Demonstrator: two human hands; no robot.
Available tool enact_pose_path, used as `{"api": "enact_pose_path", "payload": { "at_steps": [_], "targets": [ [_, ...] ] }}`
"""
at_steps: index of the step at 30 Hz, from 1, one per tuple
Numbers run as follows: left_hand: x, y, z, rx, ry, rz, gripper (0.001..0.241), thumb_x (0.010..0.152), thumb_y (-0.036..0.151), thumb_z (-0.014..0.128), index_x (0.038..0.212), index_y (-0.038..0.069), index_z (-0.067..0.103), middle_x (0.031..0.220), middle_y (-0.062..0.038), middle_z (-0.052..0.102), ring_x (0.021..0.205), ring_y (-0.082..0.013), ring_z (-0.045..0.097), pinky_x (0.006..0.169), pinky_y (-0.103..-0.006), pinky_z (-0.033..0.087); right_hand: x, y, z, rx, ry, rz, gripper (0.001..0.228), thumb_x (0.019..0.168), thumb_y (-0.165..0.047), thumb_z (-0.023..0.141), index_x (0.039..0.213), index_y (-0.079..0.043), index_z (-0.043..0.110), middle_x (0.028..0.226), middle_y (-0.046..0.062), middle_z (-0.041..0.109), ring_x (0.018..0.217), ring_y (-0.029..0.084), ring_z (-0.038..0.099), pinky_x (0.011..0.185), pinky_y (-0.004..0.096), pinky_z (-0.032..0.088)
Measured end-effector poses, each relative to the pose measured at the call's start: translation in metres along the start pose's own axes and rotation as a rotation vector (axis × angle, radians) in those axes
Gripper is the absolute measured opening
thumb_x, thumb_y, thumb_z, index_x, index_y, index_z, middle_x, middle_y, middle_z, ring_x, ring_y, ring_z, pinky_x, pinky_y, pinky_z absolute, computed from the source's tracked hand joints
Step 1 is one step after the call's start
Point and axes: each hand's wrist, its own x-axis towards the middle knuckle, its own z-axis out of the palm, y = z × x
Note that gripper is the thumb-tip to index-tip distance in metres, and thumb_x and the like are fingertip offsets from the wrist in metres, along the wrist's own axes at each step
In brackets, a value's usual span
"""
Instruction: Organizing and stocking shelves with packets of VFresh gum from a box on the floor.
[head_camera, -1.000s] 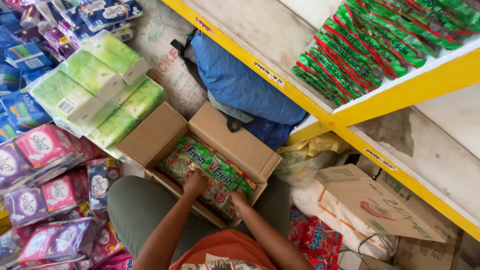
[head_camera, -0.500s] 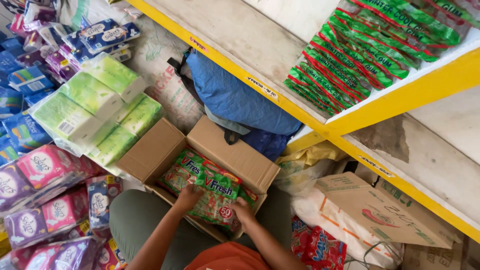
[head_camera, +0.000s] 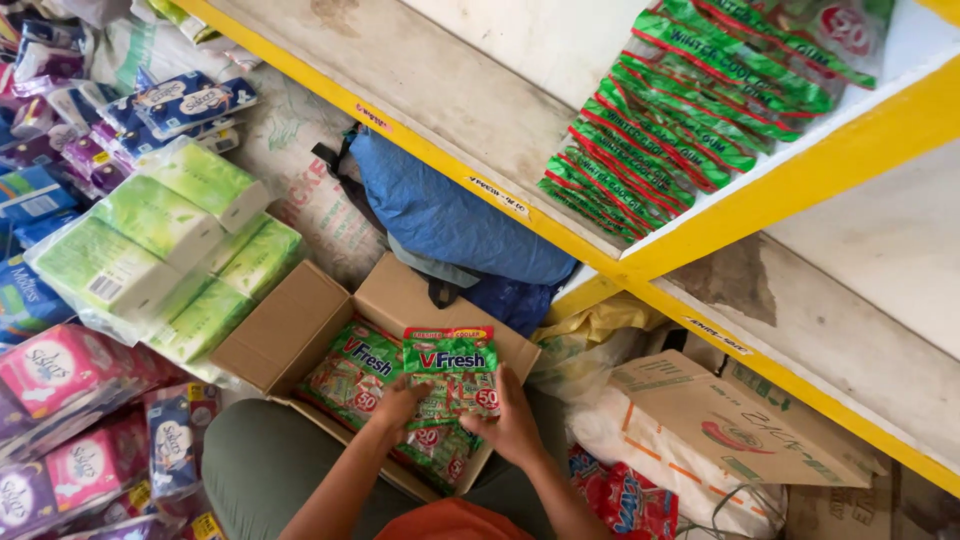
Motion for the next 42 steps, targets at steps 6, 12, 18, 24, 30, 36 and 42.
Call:
{"api": "enact_pose_path", "payload": {
  "at_steps": [6, 12, 18, 24, 30, 36, 42],
  "targets": [
    [0.012, -0.025, 0.008, -0.081, 0.123, -0.028, 0.028, 0.094, 0.011, 0.066, 0.121, 0.005, 0.06, 0.103, -0.016, 0.073, 0.079, -0.0299, 0.072, 0.065, -0.0526, 0.062, -0.005, -0.055, -0.011, -0.767, -0.073, -0.448, 0.105, 0.073, -0.029, 0.086, 0.155, -0.001, 0.027, 0.159, 0.031, 0.03, 0.148, 0.045, 0.023, 0.119, 0.054, 0.02],
    [0.008, -0.011, 0.023, -0.236, -0.004, 0.023, 0.025, 0.093, 0.009, 0.061, 0.118, 0.01, 0.064, 0.098, -0.011, 0.074, 0.074, -0.0259, 0.072, 0.061, -0.0463, 0.062, 0.024, -0.04, -0.023, -1.001, -0.09, -0.649, 0.073, 0.08, -0.006, 0.072, 0.151, -0.016, 0.057, 0.153, 0.012, 0.058, 0.145, 0.032, 0.051, 0.125, 0.047, 0.036],
    [-0.085, 0.082, 0.095, -0.34, -0.04, 0.279, 0.024, 0.094, 0.008, 0.058, 0.118, 0.008, 0.06, 0.103, -0.011, 0.075, 0.08, -0.0225, 0.074, 0.065, -0.04, 0.062, 0.037, -0.154, -0.06, -0.944, 0.027, -0.871, 0.047, 0.093, -0.014, 0.066, 0.14, -0.014, 0.065, 0.143, 0.013, 0.062, 0.134, 0.036, 0.057, 0.111, 0.049, 0.043],
    [-0.152, 0.188, 0.184, -0.273, -0.237, 0.644, 0.031, 0.1, 0.01, 0.057, 0.13, 0.003, 0.056, 0.116, -0.01, 0.071, 0.096, -0.0178, 0.071, 0.084, -0.0367, 0.061, 0.042, -0.306, -0.131, -1.163, 0.294, -1.196, 0.048, 0.092, -0.009, 0.058, 0.139, -0.013, 0.064, 0.147, 0.013, 0.059, 0.139, 0.035, 0.054, 0.114, 0.052, 0.043],
    [-0.153, 0.274, 0.27, -0.181, -0.464, 1.032, 0.042, 0.104, 0.008, 0.055, 0.145, 0.004, 0.045, 0.127, -0.009, 0.064, 0.104, -0.0125, 0.066, 0.086, -0.0322, 0.059, 0.071, -0.387, -0.194, -1.251, 0.48, -1.316, 0.046, 0.096, -0.011, 0.059, 0.142, -0.015, 0.062, 0.149, 0.013, 0.058, 0.14, 0.036, 0.053, 0.116, 0.055, 0.042],
    [-0.096, 0.322, 0.333, -0.016, -0.392, 1.137, 0.067, 0.103, 0.013, 0.054, 0.16, 0.009, 0.018, 0.129, -0.012, 0.064, 0.1, -0.0128, 0.065, 0.076, -0.0298, 0.058, 0.122, -0.404, -0.245, -1.27, 0.681, -1.257, 0.046, 0.098, -0.007, 0.061, 0.143, -0.019, 0.064, 0.146, 0.01, 0.061, 0.138, 0.034, 0.055, 0.116, 0.052, 0.044],
    [-0.056, 0.337, 0.375, 0.225, -0.285, 1.542, 0.072, 0.106, 0.011, 0.059, 0.163, 0.005, 0.017, 0.147, -0.019, 0.054, 0.135, -0.0258, 0.054, 0.107, -0.0379, 0.05, 0.146, -0.402, -0.27, -1.291, 0.886, -1.19, 0.045, 0.098, -0.005, 0.061, 0.141, -0.017, 0.066, 0.143, 0.01, 0.064, 0.134, 0.033, 0.059, 0.111, 0.052, 0.047]
  ]
}}
